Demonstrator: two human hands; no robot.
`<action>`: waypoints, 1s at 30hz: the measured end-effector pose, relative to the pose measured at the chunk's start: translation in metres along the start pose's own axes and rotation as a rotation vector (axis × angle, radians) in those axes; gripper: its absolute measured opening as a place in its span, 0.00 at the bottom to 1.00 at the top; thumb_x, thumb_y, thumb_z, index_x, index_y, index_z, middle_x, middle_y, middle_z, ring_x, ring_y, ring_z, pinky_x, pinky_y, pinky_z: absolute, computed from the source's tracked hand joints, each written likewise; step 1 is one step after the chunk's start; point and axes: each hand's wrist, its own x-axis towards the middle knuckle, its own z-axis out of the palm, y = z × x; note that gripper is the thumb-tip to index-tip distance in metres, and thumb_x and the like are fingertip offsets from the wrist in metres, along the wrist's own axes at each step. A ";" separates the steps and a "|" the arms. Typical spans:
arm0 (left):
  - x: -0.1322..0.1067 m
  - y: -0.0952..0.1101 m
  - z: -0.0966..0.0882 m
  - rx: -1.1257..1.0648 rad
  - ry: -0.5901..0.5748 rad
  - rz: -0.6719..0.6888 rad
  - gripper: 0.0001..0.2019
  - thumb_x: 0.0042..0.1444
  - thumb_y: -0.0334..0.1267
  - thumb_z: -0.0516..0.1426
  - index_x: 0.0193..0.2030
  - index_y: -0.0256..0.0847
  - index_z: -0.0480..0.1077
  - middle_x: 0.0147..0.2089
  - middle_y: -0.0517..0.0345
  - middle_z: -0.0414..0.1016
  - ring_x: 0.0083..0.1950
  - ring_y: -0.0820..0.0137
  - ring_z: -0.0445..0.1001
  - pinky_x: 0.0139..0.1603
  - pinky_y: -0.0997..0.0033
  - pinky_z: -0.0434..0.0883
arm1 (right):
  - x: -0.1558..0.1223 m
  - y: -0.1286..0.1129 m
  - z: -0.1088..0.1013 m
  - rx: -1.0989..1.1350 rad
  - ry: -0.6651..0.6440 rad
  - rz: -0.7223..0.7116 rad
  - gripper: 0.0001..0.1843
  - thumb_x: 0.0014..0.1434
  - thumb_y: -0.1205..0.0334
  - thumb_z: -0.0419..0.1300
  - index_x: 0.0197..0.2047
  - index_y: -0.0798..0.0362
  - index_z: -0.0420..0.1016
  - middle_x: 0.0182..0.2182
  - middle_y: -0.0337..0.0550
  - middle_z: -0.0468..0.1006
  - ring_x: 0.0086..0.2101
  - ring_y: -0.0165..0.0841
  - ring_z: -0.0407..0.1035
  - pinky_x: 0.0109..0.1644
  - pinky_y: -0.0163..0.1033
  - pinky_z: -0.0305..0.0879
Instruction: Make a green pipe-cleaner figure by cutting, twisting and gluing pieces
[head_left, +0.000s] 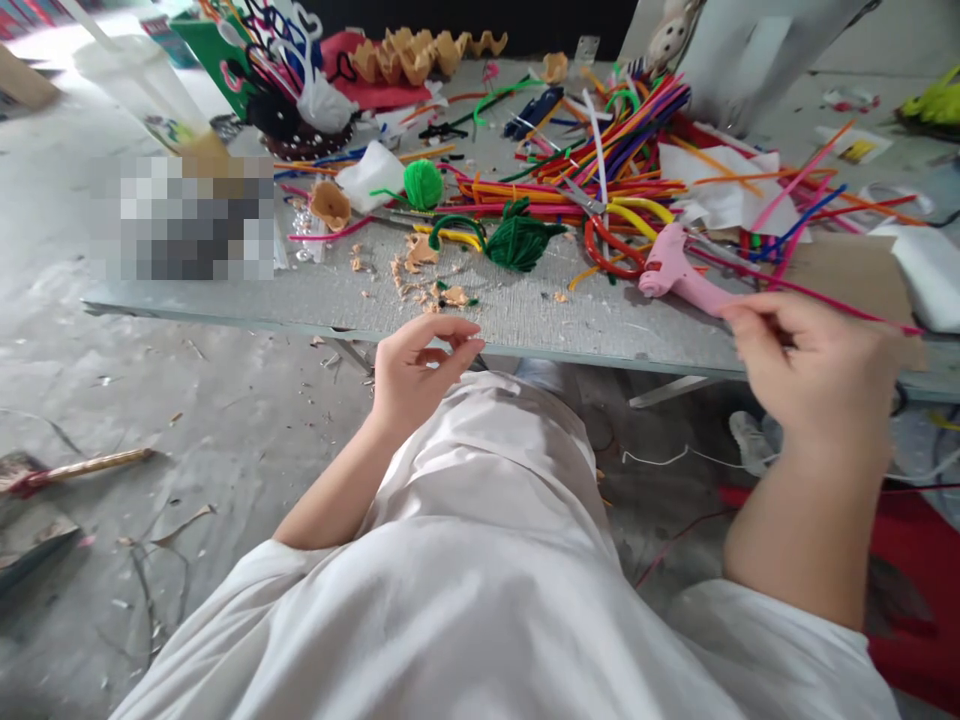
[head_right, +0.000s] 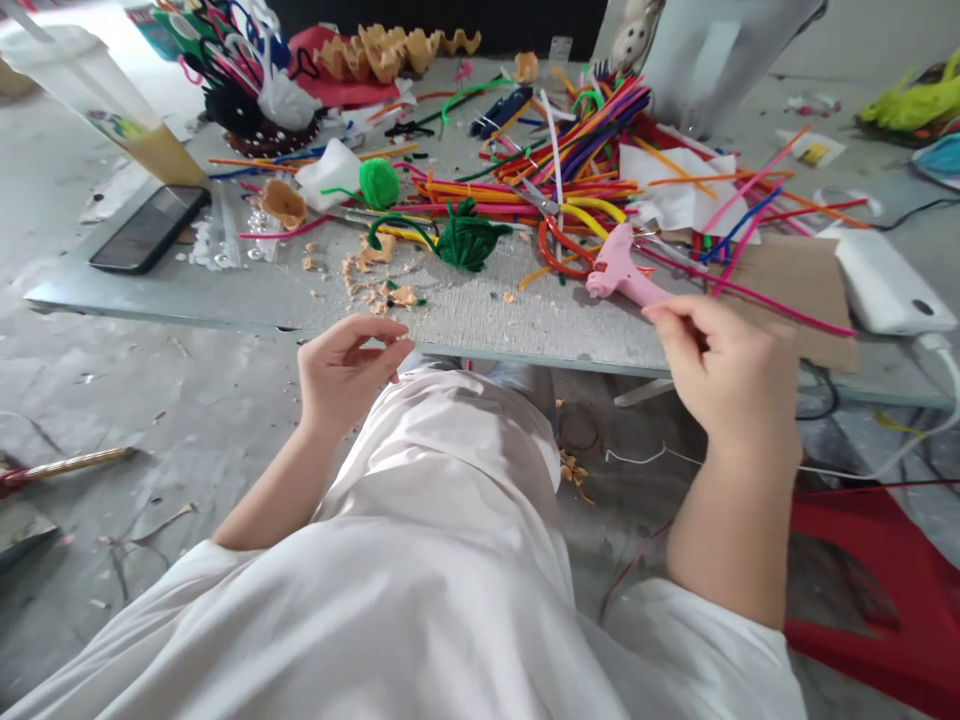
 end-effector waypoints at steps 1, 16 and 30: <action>0.001 0.000 0.000 0.032 0.008 0.001 0.05 0.54 0.35 0.67 0.38 0.40 0.81 0.33 0.58 0.78 0.33 0.76 0.76 0.27 0.83 0.74 | 0.005 0.005 0.004 -0.019 -0.004 0.064 0.04 0.57 0.68 0.66 0.35 0.54 0.83 0.19 0.38 0.76 0.19 0.27 0.66 0.26 0.34 0.60; 0.033 -0.006 0.008 -0.008 -0.056 -0.027 0.10 0.57 0.41 0.65 0.42 0.38 0.77 0.42 0.51 0.83 0.39 0.71 0.82 0.31 0.79 0.78 | 0.041 0.008 0.045 -0.384 -0.367 0.471 0.28 0.54 0.56 0.68 0.55 0.63 0.75 0.52 0.68 0.77 0.51 0.51 0.75 0.40 0.45 0.63; 0.008 0.029 0.043 -0.817 -0.402 -0.598 0.14 0.47 0.44 0.72 0.33 0.41 0.74 0.27 0.64 0.67 0.25 0.81 0.65 0.15 0.89 0.64 | 0.000 -0.092 -0.023 0.496 -0.078 -0.160 0.15 0.67 0.47 0.56 0.37 0.50 0.68 0.25 0.43 0.71 0.23 0.31 0.65 0.24 0.39 0.59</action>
